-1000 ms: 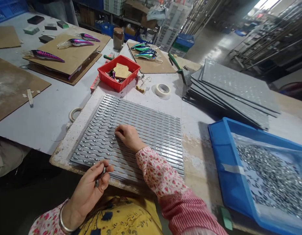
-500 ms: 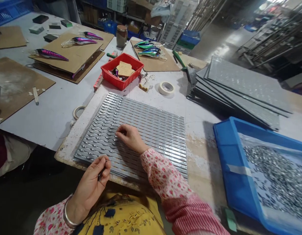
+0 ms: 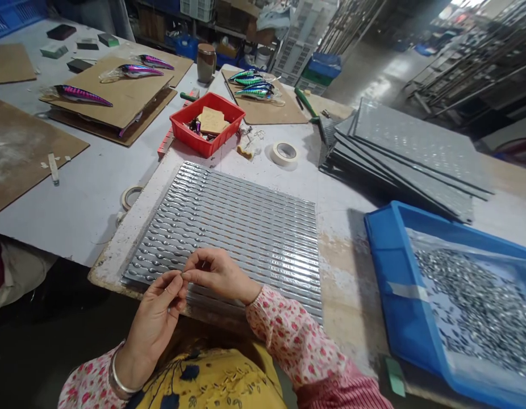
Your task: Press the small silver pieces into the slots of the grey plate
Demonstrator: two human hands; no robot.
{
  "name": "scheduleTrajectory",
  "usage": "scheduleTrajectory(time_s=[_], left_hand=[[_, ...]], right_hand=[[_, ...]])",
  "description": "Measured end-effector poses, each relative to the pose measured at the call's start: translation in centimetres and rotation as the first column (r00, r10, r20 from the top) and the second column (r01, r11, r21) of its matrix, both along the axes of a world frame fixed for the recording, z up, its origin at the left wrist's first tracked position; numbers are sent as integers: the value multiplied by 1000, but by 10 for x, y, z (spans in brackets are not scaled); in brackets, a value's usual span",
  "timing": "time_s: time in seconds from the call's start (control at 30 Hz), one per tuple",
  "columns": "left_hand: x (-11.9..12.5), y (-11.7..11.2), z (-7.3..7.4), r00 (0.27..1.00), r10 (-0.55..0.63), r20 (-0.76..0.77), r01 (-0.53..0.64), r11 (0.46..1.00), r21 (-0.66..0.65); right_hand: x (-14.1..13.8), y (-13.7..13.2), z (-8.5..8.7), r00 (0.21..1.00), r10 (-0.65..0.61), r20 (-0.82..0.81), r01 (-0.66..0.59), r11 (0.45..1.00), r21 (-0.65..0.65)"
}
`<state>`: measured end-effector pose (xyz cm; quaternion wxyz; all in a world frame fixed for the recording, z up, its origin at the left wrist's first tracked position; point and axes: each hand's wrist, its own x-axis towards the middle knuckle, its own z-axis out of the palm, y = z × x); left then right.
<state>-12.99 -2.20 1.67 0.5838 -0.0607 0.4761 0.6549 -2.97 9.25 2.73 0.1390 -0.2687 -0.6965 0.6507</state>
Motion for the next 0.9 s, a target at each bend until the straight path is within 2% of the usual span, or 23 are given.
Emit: scheduleTrajectory(time_s=[0.17, 0.4, 0.47, 0.53, 0.6, 0.67, 0.77, 0.9], left_hand=[[-2, 2, 0, 999, 45, -8, -45, 999, 22], [-1, 4, 2, 995, 103, 18, -104, 992, 66], [-2, 4, 7, 993, 95, 68, -100, 992, 73], [-4, 3, 12, 990, 59, 127, -68, 995, 67], [-6, 1, 15, 985, 16, 169, -24, 999, 45], [-7, -1, 14, 980, -17, 198, 13, 1000, 21], [-6, -2, 9, 970, -43, 238, 35, 999, 37], [-5, -2, 5, 965, -87, 249, 70, 995, 77]], right_hand=[[-2, -2, -3, 999, -38, 4, 38, 996, 86], [-11, -15, -6, 981, -148, -122, 128, 979, -161], [-13, -10, -7, 955, -234, -180, 192, 955, -227], [-12, 5, -9, 920, -330, -210, 284, 932, -224], [-9, 27, -13, 905, -385, -182, 375, 923, -90], [-6, 50, -18, 918, -386, -94, 396, 906, 148], [-6, 73, -25, 936, -350, 46, 295, 848, 440], [-13, 79, -34, 939, -318, 133, 186, 793, 580]])
